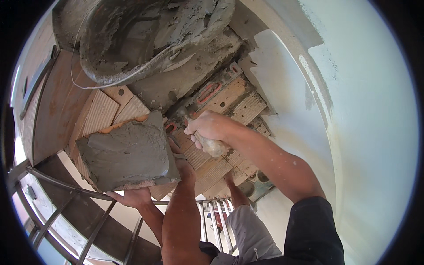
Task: The recorder is applying mortar to the back of a tile and installing it onto a set of stairs.
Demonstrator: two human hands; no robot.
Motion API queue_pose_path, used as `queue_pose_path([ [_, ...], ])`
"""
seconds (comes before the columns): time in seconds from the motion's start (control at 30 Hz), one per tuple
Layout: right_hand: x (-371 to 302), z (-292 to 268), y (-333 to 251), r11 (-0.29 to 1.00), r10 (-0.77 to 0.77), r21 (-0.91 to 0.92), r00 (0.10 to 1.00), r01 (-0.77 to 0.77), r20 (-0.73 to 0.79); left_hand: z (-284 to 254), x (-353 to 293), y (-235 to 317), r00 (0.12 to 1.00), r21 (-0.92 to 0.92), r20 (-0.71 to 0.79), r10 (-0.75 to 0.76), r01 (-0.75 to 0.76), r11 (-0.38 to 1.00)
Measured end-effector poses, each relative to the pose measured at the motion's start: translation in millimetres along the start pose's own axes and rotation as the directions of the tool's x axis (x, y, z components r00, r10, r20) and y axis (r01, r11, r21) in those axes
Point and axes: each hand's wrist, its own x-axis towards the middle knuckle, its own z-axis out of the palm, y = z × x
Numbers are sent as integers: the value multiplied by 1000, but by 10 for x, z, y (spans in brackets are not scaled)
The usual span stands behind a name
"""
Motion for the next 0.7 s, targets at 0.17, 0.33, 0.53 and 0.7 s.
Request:
queue_pose_path([
  [0.17, -471, -145, -23, 995, -57, 74, 998, 59, -32, 91, -65, -166, 1000, 24, -18, -1, 1, 1000],
  [0.33, -827, -231, 353, 964, -88, 250, 996, 86, -5, 61, -12, -74, 999, -29, -7, -35, 35, 999],
  [0.53, -386, -243, 965, 913, -43, 405, 999, 51, -29, -20, -5, -63, 999, 18, 1, -55, 55, 998],
  [0.7, 176, -382, 1042, 933, -150, 326, 988, 152, -32, 31, -44, -175, 997, 36, 6, -73, 73, 997],
])
